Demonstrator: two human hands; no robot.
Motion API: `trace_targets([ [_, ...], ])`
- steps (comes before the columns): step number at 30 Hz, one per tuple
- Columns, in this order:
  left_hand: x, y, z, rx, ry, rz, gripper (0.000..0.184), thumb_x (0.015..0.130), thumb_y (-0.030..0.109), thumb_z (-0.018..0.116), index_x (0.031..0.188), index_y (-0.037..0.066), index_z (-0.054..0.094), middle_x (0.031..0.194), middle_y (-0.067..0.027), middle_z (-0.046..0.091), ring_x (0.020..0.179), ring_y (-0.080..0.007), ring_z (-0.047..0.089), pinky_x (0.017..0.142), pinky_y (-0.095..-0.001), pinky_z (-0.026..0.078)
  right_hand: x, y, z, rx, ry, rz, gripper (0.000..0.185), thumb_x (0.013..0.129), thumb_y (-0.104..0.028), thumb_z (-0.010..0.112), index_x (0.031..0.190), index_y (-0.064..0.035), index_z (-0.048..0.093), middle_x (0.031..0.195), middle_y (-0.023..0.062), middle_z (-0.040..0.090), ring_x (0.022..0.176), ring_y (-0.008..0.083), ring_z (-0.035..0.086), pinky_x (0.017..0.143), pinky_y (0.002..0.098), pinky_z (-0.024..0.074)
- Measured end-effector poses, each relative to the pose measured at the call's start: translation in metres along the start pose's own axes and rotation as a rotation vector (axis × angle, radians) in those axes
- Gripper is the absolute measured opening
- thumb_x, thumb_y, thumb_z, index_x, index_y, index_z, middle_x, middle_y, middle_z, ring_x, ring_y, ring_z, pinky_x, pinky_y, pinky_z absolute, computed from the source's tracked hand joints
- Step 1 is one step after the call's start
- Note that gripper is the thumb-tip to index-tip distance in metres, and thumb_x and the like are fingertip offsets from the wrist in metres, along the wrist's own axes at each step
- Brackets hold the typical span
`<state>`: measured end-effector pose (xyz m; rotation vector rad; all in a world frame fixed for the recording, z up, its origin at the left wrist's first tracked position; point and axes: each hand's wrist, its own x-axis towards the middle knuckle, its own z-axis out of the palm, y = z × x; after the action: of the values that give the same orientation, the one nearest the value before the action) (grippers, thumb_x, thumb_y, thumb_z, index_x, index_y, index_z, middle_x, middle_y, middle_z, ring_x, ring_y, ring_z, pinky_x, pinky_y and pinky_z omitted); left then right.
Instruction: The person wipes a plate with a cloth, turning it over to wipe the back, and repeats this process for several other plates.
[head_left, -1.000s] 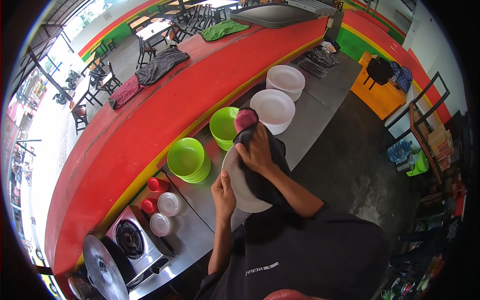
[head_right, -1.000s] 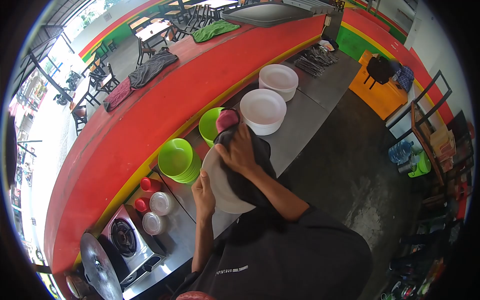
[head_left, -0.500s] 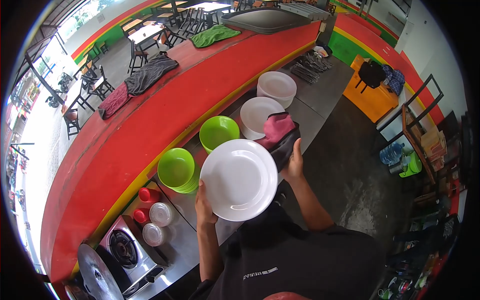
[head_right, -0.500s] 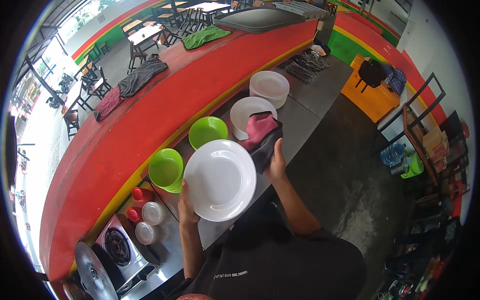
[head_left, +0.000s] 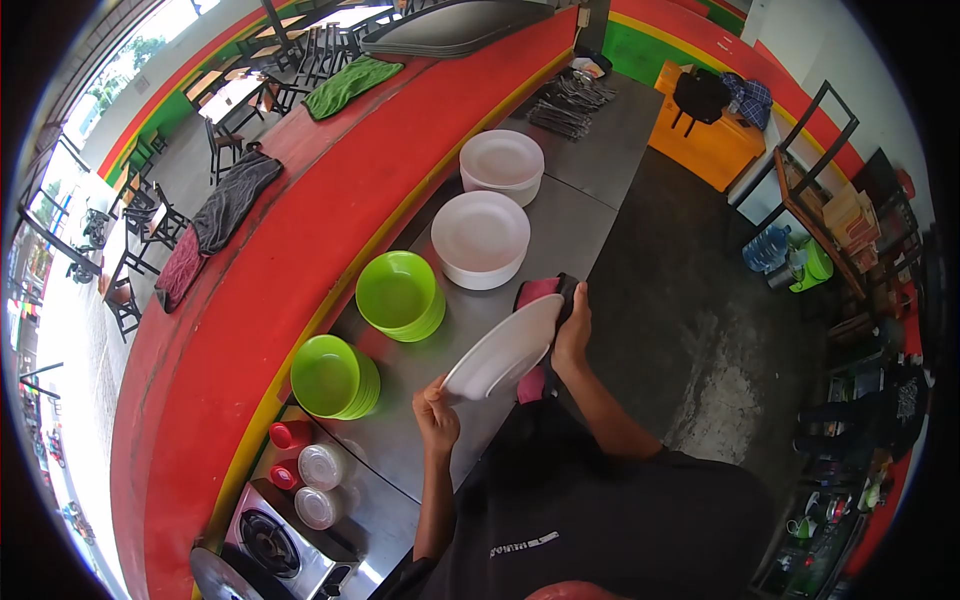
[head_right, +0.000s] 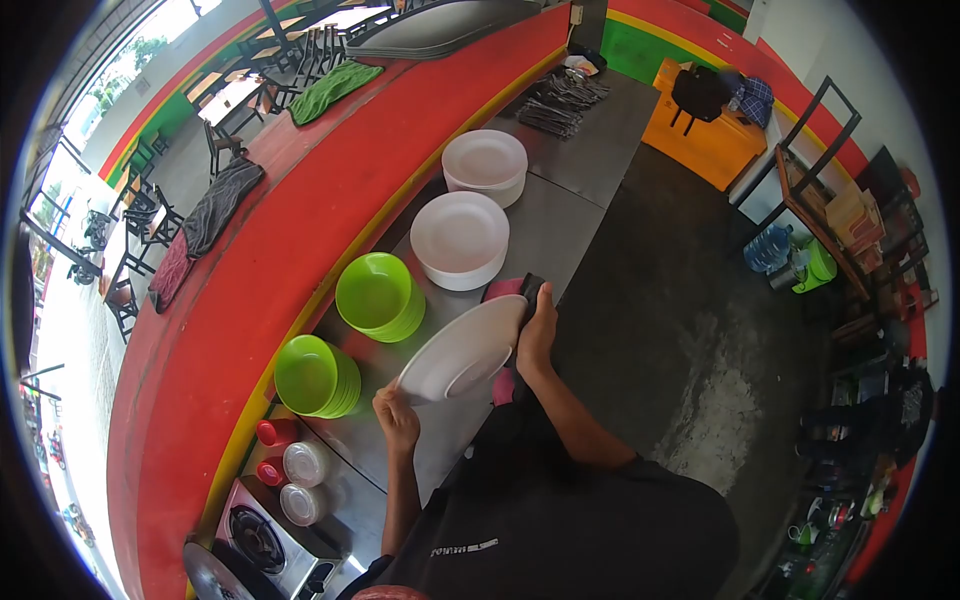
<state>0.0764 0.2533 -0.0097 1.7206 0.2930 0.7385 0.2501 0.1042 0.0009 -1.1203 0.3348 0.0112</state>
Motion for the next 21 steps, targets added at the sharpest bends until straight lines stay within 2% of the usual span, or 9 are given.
trace_targets([
  [1, 0.007, 0.008, 0.006, 0.002, -0.027, 0.026, 0.063, 0.107, 0.044, 0.034, 0.083, -0.007, 0.061, 0.061, -0.0007, 0.045, 0.057, -0.0102, 0.041, 0.052, -0.0315, 0.031, -0.001, -0.004, 0.006, -0.024, 0.065, -0.046, 0.052, 0.103, -0.052, 0.043, 0.107, -0.0029, 0.06, 0.11, 0.0045, 0.059, 0.101, 0.0139, 0.056, 0.089, 0.0293, 0.0451],
  [4, 0.018, 0.007, 0.022, 0.083, -0.076, -0.01, 0.055, 0.108, 0.035, 0.038, 0.068, -0.001, 0.047, 0.056, 0.0048, 0.04, 0.051, -0.0073, 0.033, 0.047, -0.0327, 0.024, 0.002, -0.003, -0.003, -0.273, -0.368, -0.11, 0.062, 0.106, -0.046, 0.035, 0.127, 0.0091, 0.055, 0.133, 0.0153, 0.056, 0.127, 0.0256, 0.049, 0.109, 0.0376, 0.0339],
  [8, 0.032, -0.004, 0.038, 0.127, 0.0, -0.231, 0.05, 0.106, 0.03, 0.046, 0.065, 0.001, 0.046, 0.058, 0.0075, 0.044, 0.053, -0.0058, 0.038, 0.046, -0.0305, 0.028, -0.022, -0.016, 0.011, -0.817, -0.722, -0.901, 0.048, 0.103, -0.032, 0.043, 0.128, 0.0065, 0.056, 0.137, 0.0196, 0.053, 0.138, 0.0374, 0.039, 0.113, 0.0525, 0.0264],
  [11, 0.031, -0.052, 0.054, -0.176, 0.106, -0.249, 0.034, 0.103, 0.024, 0.052, 0.079, -0.001, 0.055, 0.069, 0.0012, 0.053, 0.064, -0.007, 0.05, 0.055, -0.0277, 0.041, -0.048, -0.016, 0.007, -0.898, -1.082, -0.966, 0.042, 0.1, -0.03, 0.051, 0.13, 0.0001, 0.058, 0.141, 0.0167, 0.051, 0.142, 0.0379, 0.035, 0.116, 0.055, 0.0235],
  [12, 0.028, -0.063, 0.051, -0.105, 0.115, -0.135, 0.023, 0.102, 0.022, 0.053, 0.098, 0.0, 0.054, 0.088, -0.0026, 0.058, 0.077, -0.0106, 0.055, 0.067, -0.0293, 0.046, -0.054, -0.02, 0.008, -0.882, -1.2, -0.963, 0.042, 0.099, -0.03, 0.053, 0.129, -0.002, 0.059, 0.142, 0.0151, 0.051, 0.143, 0.0368, 0.035, 0.117, 0.0542, 0.0233],
  [13, 0.027, -0.068, 0.05, -0.032, 0.131, -0.023, 0.027, 0.1, 0.021, 0.055, 0.117, 0.0, 0.053, 0.106, -0.0064, 0.063, 0.091, -0.0142, 0.061, 0.08, -0.0309, 0.051, -0.053, -0.023, 0.008, -0.843, -1.263, -0.937, 0.042, 0.098, -0.03, 0.055, 0.13, -0.0033, 0.059, 0.143, 0.0142, 0.051, 0.143, 0.0363, 0.036, 0.117, 0.0536, 0.024],
  [15, 0.035, -0.075, 0.05, -0.175, 0.111, -0.173, 0.034, 0.099, 0.02, 0.056, 0.125, 0.0, 0.048, 0.114, -0.0079, 0.061, 0.098, -0.0162, 0.06, 0.085, -0.0323, 0.05, -0.048, -0.027, 0.008, -0.761, -1.394, -0.886, 0.042, 0.096, -0.031, 0.059, 0.13, -0.0059, 0.059, 0.143, 0.0124, 0.051, 0.142, 0.0352, 0.037, 0.117, 0.0524, 0.0255],
  [18, 0.049, -0.073, 0.054, -0.391, 0.102, -0.4, 0.047, 0.098, 0.02, 0.059, 0.137, 0.0, 0.041, 0.126, -0.0103, 0.058, 0.109, -0.0193, 0.059, 0.093, -0.0344, 0.049, -0.02, -0.034, 0.014, -0.675, -1.25, -0.932, 0.045, 0.094, -0.029, 0.063, 0.134, -0.0094, 0.057, 0.143, 0.0095, 0.052, 0.14, 0.0327, 0.04, 0.116, 0.0501, 0.0298],
  [21, 0.062, -0.055, 0.063, -0.187, 0.013, -0.257, 0.052, 0.097, 0.018, 0.06, 0.141, -0.001, 0.04, 0.132, -0.0116, 0.057, 0.117, -0.0213, 0.057, 0.1, -0.0356, 0.046, 0.01, -0.052, 0.028, -0.945, -1.054, -1.061, 0.052, 0.093, -0.035, 0.063, 0.139, -0.0105, 0.053, 0.147, 0.0101, 0.048, 0.141, 0.0329, 0.039, 0.115, 0.0501, 0.0298],
])
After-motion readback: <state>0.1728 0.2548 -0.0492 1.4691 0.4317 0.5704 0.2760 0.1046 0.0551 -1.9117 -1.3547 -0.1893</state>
